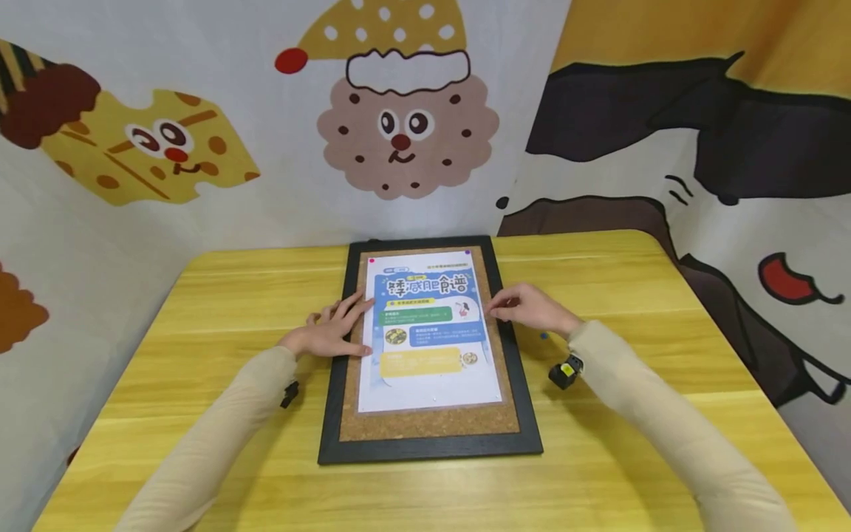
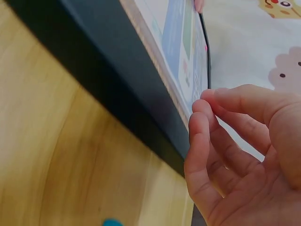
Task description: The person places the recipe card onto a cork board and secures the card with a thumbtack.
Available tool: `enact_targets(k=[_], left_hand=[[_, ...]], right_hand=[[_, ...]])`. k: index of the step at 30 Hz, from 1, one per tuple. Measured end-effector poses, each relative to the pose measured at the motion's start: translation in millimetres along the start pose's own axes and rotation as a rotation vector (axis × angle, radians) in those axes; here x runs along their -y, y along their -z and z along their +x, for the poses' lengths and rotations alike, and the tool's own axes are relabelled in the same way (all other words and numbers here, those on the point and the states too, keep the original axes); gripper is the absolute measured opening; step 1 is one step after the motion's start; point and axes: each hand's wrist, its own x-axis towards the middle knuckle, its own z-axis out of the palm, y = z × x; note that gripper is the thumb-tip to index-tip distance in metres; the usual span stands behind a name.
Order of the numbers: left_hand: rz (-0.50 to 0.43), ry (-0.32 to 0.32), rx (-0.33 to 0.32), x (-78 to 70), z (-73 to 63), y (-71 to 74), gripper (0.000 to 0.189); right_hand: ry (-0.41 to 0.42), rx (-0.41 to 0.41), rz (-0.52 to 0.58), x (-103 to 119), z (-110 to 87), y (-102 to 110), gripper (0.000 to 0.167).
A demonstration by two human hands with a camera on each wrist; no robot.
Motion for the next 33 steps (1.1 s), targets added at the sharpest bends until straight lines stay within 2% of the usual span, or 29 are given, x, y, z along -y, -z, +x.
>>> enact_targets(k=[7,17,33], left_hand=[[0.003,0.001,-0.003,-0.9,-0.9,0.3,0.098],[0.009,-0.013,-0.030,-0.1,-1.9,-2.4,0.097],[-0.005,-0.051,-0.059,-1.2,-2.5,-2.8,0.095]], right_hand=[[0.008,-0.026,-0.051,-11.8,-11.8,10.5,0.016],[-0.015,-0.036,-0.032,-30.1,-31.1,21.4,0.019],[-0.084,-0.182,-0.017,-57.8,-53.3,31.2,0.021]])
